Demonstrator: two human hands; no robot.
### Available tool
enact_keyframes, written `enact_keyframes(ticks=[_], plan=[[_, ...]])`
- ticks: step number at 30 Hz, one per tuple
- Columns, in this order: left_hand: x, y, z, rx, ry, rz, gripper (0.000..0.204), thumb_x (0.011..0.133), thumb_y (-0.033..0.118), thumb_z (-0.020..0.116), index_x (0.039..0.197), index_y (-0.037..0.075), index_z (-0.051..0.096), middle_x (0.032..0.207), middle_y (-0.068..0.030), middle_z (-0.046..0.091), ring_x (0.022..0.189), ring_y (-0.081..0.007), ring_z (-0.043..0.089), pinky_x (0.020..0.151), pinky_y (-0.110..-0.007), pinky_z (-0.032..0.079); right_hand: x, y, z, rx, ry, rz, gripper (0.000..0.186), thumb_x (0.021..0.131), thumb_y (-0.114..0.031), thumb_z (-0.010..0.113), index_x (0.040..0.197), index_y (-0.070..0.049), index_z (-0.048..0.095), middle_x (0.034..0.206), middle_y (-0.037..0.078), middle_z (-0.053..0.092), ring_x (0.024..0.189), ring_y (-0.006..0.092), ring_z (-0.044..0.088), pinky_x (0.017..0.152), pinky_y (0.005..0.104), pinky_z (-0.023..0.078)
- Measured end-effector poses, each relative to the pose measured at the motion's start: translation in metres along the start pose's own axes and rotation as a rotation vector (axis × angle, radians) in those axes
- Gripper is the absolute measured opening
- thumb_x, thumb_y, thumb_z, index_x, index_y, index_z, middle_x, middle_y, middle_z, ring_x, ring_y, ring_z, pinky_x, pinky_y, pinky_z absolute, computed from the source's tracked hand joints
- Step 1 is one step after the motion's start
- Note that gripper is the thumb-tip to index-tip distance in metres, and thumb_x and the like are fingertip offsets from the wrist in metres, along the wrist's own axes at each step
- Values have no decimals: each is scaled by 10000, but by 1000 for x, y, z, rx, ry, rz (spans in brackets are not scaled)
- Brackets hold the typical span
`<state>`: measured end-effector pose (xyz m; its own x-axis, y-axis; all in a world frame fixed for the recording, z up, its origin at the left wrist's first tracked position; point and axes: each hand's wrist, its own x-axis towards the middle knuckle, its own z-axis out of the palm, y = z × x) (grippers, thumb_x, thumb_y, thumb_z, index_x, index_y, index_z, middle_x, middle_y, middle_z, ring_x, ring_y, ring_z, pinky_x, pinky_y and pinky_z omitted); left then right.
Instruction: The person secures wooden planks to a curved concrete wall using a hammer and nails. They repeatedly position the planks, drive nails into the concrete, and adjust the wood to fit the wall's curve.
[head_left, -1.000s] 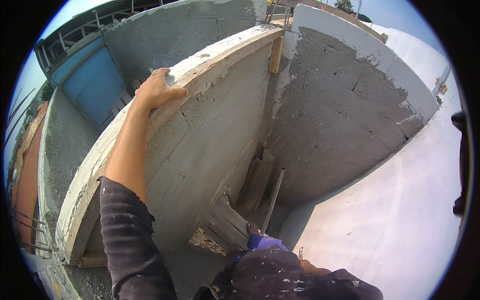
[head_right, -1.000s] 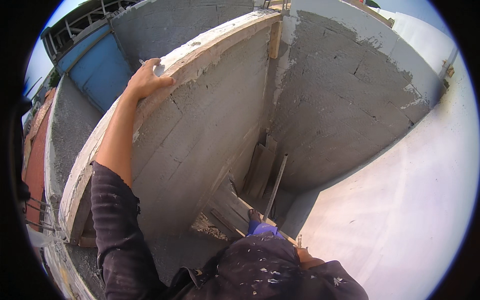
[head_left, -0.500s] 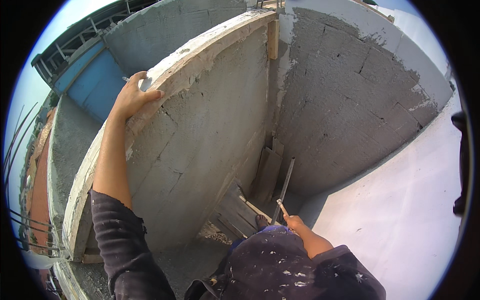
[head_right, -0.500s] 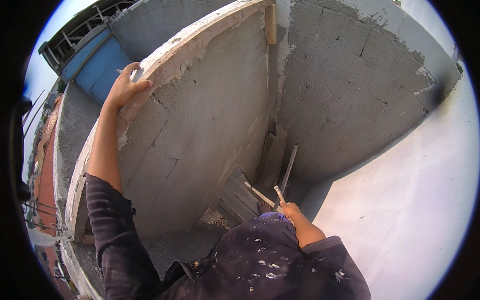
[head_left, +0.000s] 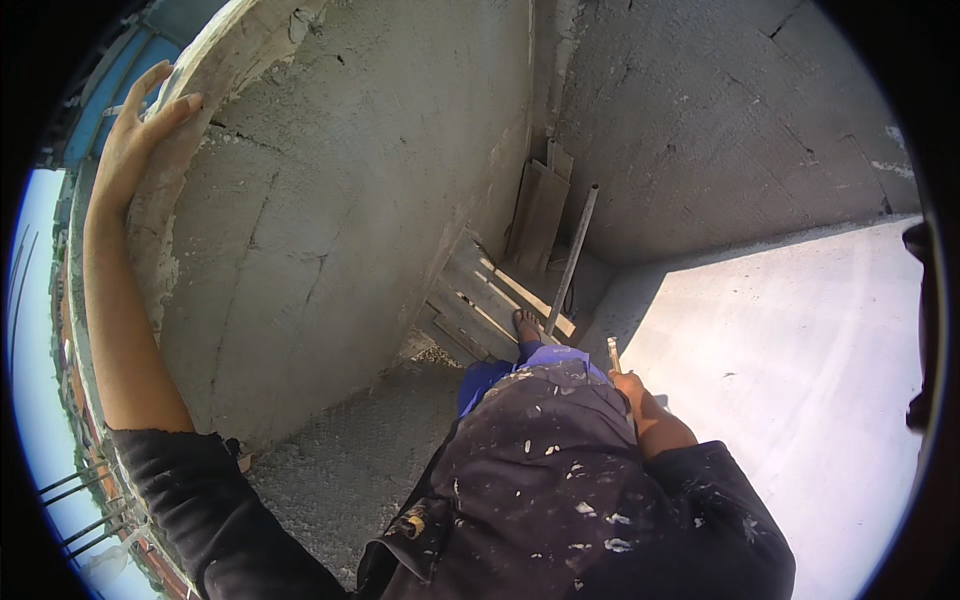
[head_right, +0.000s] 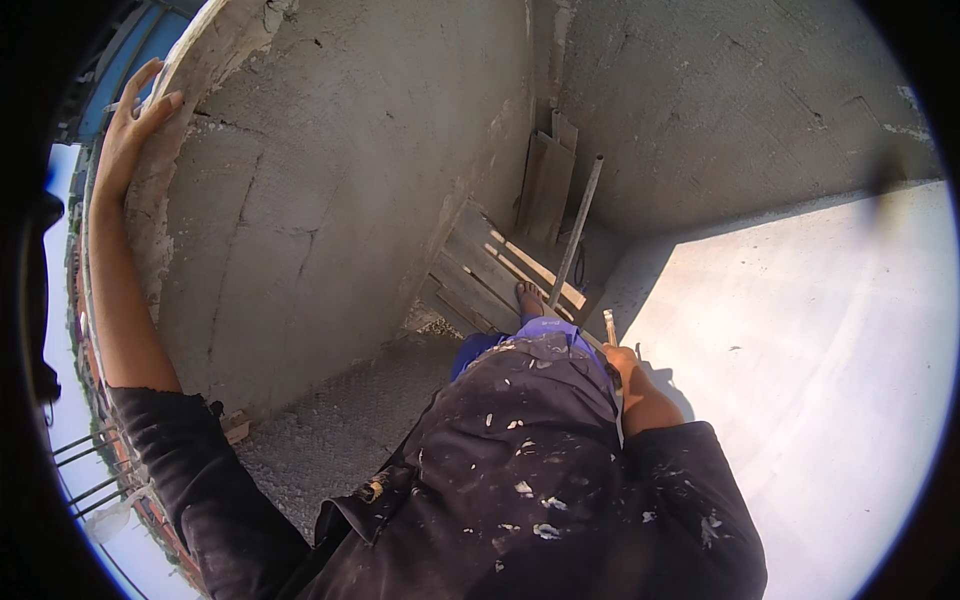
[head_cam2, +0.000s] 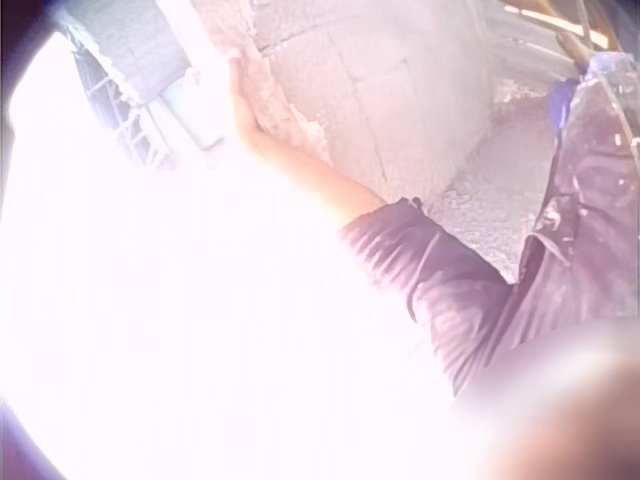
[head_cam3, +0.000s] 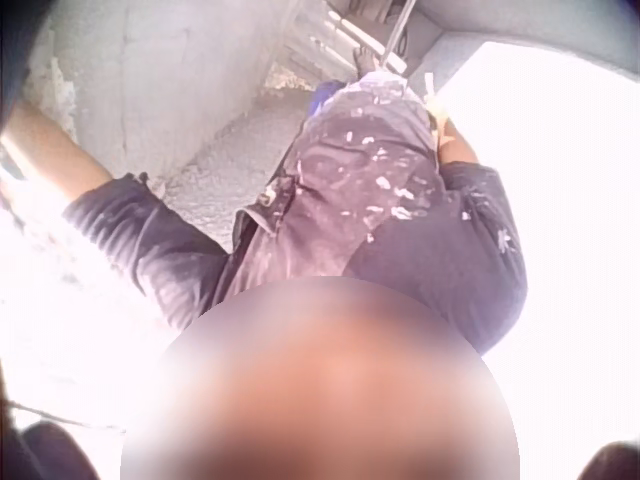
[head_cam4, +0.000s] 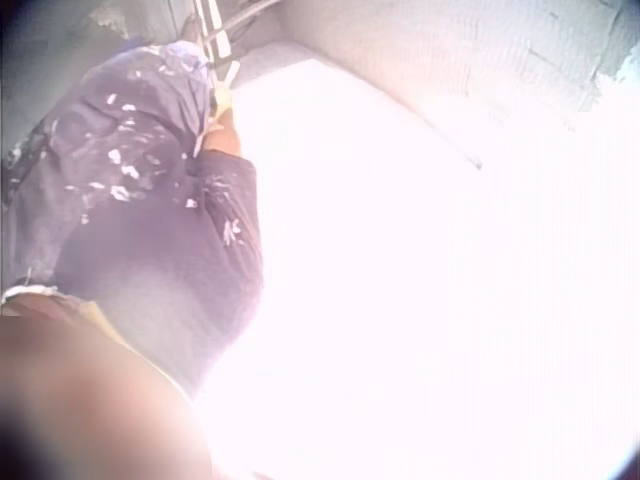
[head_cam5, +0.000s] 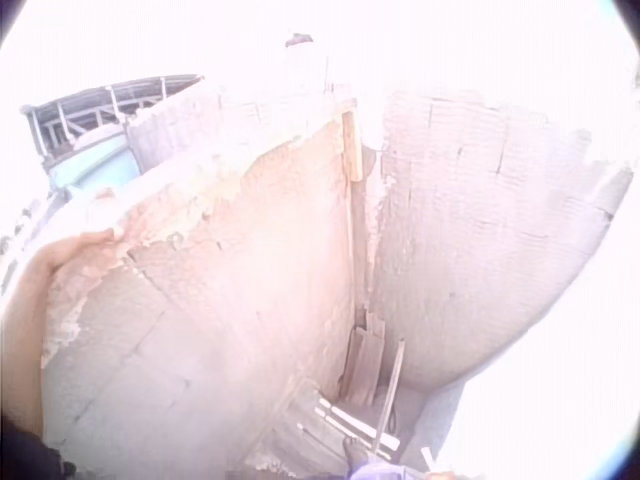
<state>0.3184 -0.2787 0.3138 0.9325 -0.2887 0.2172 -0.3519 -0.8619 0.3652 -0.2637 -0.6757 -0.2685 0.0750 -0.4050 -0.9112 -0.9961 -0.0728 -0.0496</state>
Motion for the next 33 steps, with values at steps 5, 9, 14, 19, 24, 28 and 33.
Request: enact_keyframes(ticks=[5, 9, 14, 19, 24, 28, 33], plan=[[-3, 2, 7, 48, 110, 3, 1090, 646, 741, 788, 1577, 238, 527, 1305, -344, 675, 1088, -482, 738, 933, -619, 587, 55, 35, 33, -50, 15, 121, 665, 988, -551, 671, 1337, 15, 696, 1254, 271, 733, 1213, 386, 699, 1002, 445, 529], [0, -7, 10, 68, 147, 86, 1112, 642, 791, 779, 1573, 235, 534, 1324, -356, 663, 1128, -493, 726, 961, -629, 581, 71, 15, 49, -279, -9, -140, 648, 961, -572, 681, 1320, -35, 725, 1282, 248, 723, 1193, 377, 693, 1011, 452, 527], [-4, -10, 6, 31, 145, 148, 905, 749, 674, 824, 1488, 198, 610, 1288, -288, 707, 1097, -397, 759, 949, -530, 620, 12, -51, 27, 17, -49, -88, 479, 961, -446, 772, 1251, -65, 764, 988, 135, 752, 879, 252, 708, 811, 403, 544], [-9, 8, 2, -7, 141, 178, 793, 846, 557, 777, 1502, 163, 570, 1349, -259, 687, 1235, -365, 680, 1044, -486, 549, -42, -99, 2, 189, -154, -272, 366, 1000, -362, 752, 1277, -122, 750, 728, 15, 625, 594, 128, 566, 552, 334, 472], [-71, 25, 23, -93, 436, 369, 683, 944, 441, 730, 1517, 129, 530, 1409, -230, 667, 1374, -332, 601, 1139, -442, 477, -49, -106, -10, 158, -172, -259, 383, 996, -332, 760, 1331, -153, 716, 710, 18, 607, 533, 125, 538, 498, 337, 455], [-212, 24, 149, -402, 548, 422, 362, 968, 76, 708, 1320, 132, 646, 1192, -71, 779, 1070, -252, 769, 919, -392, 644, -35, -89, -8, 30, -133, -176, 392, 1009, -348, 731, 1297, -83, 724, 717, 47, 622, 545, 166, 562, 518, 374, 483], [-426, -38, 307, -654, -251, -564, 417, 1100, 219, 487, 1447, 9, 581, 1393, -175, 699, 1297, -393, 654, 1121, -457, 487, -5, -52, -4, -228, -125, -75, 532, 973, -403, 753, 1207, 73, 724, 916, 173, 730, 717, 259, 692, 636, 429, 555]])
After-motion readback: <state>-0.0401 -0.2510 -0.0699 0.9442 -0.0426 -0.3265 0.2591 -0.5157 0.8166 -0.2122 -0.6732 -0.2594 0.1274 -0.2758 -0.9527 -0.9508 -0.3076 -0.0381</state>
